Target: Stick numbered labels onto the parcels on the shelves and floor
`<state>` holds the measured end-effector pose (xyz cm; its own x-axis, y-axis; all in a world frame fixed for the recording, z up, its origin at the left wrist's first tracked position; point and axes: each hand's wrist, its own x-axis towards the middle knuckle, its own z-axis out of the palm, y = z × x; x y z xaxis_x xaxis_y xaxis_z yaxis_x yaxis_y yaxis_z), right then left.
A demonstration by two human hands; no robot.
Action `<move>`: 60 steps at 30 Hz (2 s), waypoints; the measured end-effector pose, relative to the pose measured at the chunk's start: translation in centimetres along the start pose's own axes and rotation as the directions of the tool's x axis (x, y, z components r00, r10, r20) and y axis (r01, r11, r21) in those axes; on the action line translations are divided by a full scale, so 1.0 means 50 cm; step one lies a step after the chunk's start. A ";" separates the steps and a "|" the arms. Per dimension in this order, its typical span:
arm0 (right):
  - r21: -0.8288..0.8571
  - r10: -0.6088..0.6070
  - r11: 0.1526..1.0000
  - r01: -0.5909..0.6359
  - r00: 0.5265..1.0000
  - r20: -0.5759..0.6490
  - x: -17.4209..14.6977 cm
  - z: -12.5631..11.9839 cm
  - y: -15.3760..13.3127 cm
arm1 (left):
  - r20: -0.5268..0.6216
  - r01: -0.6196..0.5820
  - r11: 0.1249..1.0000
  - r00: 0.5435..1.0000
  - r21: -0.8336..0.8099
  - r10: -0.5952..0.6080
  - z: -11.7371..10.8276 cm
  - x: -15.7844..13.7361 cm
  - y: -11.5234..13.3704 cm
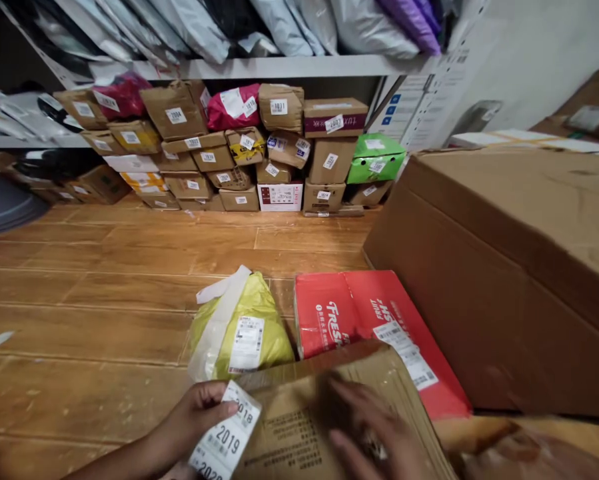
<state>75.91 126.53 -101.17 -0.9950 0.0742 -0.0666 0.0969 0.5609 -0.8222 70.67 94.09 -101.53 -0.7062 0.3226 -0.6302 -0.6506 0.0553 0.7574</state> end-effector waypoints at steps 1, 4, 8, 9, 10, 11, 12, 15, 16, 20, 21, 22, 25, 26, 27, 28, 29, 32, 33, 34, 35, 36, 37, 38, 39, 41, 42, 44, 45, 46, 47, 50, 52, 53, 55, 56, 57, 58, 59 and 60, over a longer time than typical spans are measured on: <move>0.079 -0.032 0.997 0.019 0.985 0.167 0.014 0.039 -0.049 | 0.019 0.012 1.000 1.000 -0.008 -0.012 0.013 -0.003 0.001; 0.304 0.004 0.945 -0.123 0.932 0.363 0.052 0.138 -0.151 | 0.003 0.057 0.998 0.998 -0.040 -0.057 0.031 -0.011 0.001; 0.426 0.212 0.788 -0.445 0.845 0.490 0.079 0.204 -0.173 | -0.068 0.096 0.987 0.992 -0.128 -0.106 0.018 -0.018 -0.003; 0.419 0.234 0.768 -0.484 0.821 0.520 0.084 0.214 -0.171 | -0.079 0.096 0.985 0.991 -0.146 -0.108 0.014 -0.018 -0.004; 0.418 0.240 0.759 -0.500 0.810 0.534 0.088 0.223 -0.169 | -0.090 0.091 0.983 0.990 -0.162 -0.107 0.009 -0.018 -0.007; 0.429 0.234 0.753 -0.499 0.812 0.534 0.092 0.232 -0.168 | -0.099 0.082 0.981 0.990 -0.177 -0.101 0.006 -0.017 -0.009; 0.448 0.220 0.747 -0.491 0.819 0.530 0.096 0.241 -0.168 | -0.109 0.076 0.978 0.989 -0.196 -0.099 0.004 -0.015 -0.012; 0.506 0.177 0.731 -0.459 0.842 0.509 0.106 0.265 -0.172 | -0.165 0.058 0.963 0.981 -0.264 -0.104 0.000 -0.009 -0.018; 0.508 0.168 0.734 -0.451 0.845 0.507 0.107 0.271 -0.174 | -0.176 0.048 0.957 0.979 -0.285 -0.102 -0.001 -0.007 -0.018; 0.468 0.180 0.766 -0.440 0.847 0.501 0.108 0.285 -0.174 | -0.148 -0.016 0.952 0.989 -0.305 -0.030 -0.007 -0.003 -0.015; 0.465 0.190 0.766 -0.443 0.848 0.495 0.107 0.286 -0.173 | -0.140 -0.029 0.955 0.990 -0.295 -0.013 -0.008 -0.003 -0.014; 0.467 0.197 0.765 -0.444 0.851 0.487 0.107 0.288 -0.173 | -0.137 -0.036 0.958 0.991 -0.286 -0.004 -0.008 -0.002 -0.013; 0.496 0.188 0.757 -0.424 0.869 0.457 0.107 0.293 -0.174 | -0.147 -0.055 0.953 0.989 -0.297 0.011 -0.008 0.002 -0.012; 0.503 0.177 0.760 -0.412 0.875 0.450 0.107 0.295 -0.175 | -0.151 -0.055 0.952 0.988 -0.302 0.009 -0.009 0.004 -0.013; 0.509 0.161 0.764 -0.397 0.881 0.445 0.106 0.297 -0.177 | -0.164 -0.059 0.956 0.986 -0.288 0.012 -0.010 0.007 -0.015; 0.519 0.147 0.764 -0.384 0.886 0.439 0.105 0.300 -0.179 | -0.186 -0.071 0.966 0.982 -0.249 0.024 -0.014 0.008 -0.017; 0.530 0.135 0.761 -0.375 0.890 0.435 0.103 0.304 -0.181 | -0.211 -0.088 0.979 0.976 -0.186 0.047 -0.020 0.009 -0.020; 0.564 0.104 0.745 -0.357 0.897 0.430 0.090 0.320 -0.190 | -0.255 -0.161 0.984 0.951 0.077 0.176 -0.050 0.004 -0.025; 0.569 0.103 0.739 -0.361 0.895 0.433 0.085 0.327 -0.195 | -0.244 -0.192 0.967 0.942 0.167 0.229 -0.064 0.000 -0.023; 0.568 0.107 0.735 -0.369 0.891 0.440 0.082 0.334 -0.202 | -0.226 -0.222 0.940 0.932 0.259 0.282 -0.078 -0.005 -0.018; 0.565 0.118 0.731 -0.382 0.887 0.447 0.079 0.341 -0.210 | -0.205 -0.252 0.901 0.919 0.354 0.338 -0.091 -0.011 -0.012; 0.564 0.133 0.724 -0.396 0.884 0.448 0.079 0.348 -0.219 | -0.190 -0.280 0.850 0.899 0.446 0.395 -0.104 -0.016 -0.003; 0.566 0.149 0.718 -0.405 0.884 0.443 0.082 0.355 -0.230 | -0.180 -0.303 0.794 0.873 0.527 0.453 -0.116 -0.021 0.008; 0.568 0.159 0.716 -0.407 0.886 0.435 0.088 0.361 -0.242 | -0.174 -0.323 0.741 0.844 0.588 0.507 -0.127 -0.024 0.019; 0.572 0.163 0.716 -0.400 0.893 0.421 0.096 0.367 -0.254 | -0.166 -0.347 0.695 0.815 0.629 0.556 -0.136 -0.025 0.030; 0.581 0.145 0.725 -0.369 0.907 0.396 0.115 0.377 -0.279 | -0.140 -0.408 0.628 0.756 0.662 0.639 -0.152 -0.023 0.046; 0.580 0.124 0.736 -0.350 0.912 0.392 0.125 0.383 -0.289 | -0.129 -0.439 0.613 0.736 0.657 0.665 -0.160 -0.021 0.051; 0.562 0.081 0.769 -0.305 0.919 0.387 0.137 0.394 -0.300 | -0.125 -0.472 0.645 0.741 0.601 0.659 -0.175 -0.017 0.053; 0.547 0.063 0.790 -0.277 0.924 0.378 0.139 0.400 -0.300 | -0.128 -0.462 0.692 0.774 0.555 0.620 -0.182 -0.017 0.051; 0.529 0.053 0.810 -0.252 0.931 0.362 0.139 0.406 -0.297 | -0.129 -0.433 0.749 0.819 0.501 0.560 -0.189 -0.017 0.047; 0.519 0.056 0.822 -0.235 0.940 0.336 0.136 0.412 -0.292 | -0.124 -0.390 0.804 0.864 0.449 0.488 -0.195 -0.019 0.041; 0.518 0.060 0.821 -0.239 0.939 0.337 0.121 0.426 -0.270 | -0.088 -0.287 0.892 0.938 0.349 0.336 -0.207 -0.027 0.017; 0.481 0.023 0.850 -0.214 0.928 0.373 0.113 0.429 -0.261 | -0.085 -0.269 0.919 0.949 0.287 0.304 -0.207 -0.030 -0.004; 0.435 -0.016 0.886 -0.162 0.926 0.378 0.109 0.429 -0.260 | -0.092 -0.257 0.933 0.953 0.251 0.287 -0.206 -0.030 -0.015; 0.304 -0.106 0.953 -0.009 0.927 0.360 0.104 0.430 -0.262 | -0.135 -0.212 0.957 0.961 0.200 0.241 -0.201 -0.027 -0.041; 0.239 -0.146 0.969 0.062 0.924 0.352 0.102 0.431 -0.263 | -0.158 -0.186 0.960 0.962 0.210 0.221 -0.199 -0.025 -0.054; 0.185 -0.172 0.976 0.112 0.920 0.352 0.099 0.434 -0.265 | -0.174 -0.165 0.954 0.962 0.249 0.212 -0.198 -0.022 -0.066; 0.148 -0.175 0.981 0.129 0.915 0.363 0.096 0.437 -0.266 | -0.180 -0.151 0.940 0.960 0.305 0.212 -0.200 -0.021 -0.076; 0.121 -0.156 0.986 0.118 0.911 0.381 0.092 0.441 -0.266 | -0.172 -0.139 0.921 0.962 0.364 0.213 -0.204 -0.019 -0.084; 0.097 -0.128 0.991 0.096 0.904 0.408 0.089 0.445 -0.265 | -0.149 -0.129 0.900 0.967 0.417 0.208 -0.213 -0.019 -0.090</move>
<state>69.67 101.07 -103.17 -0.9217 -0.3409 -0.1854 -0.0022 0.4824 -0.8760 71.31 83.49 -106.17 -0.8597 0.1822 -0.4772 -0.3777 0.4020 0.8341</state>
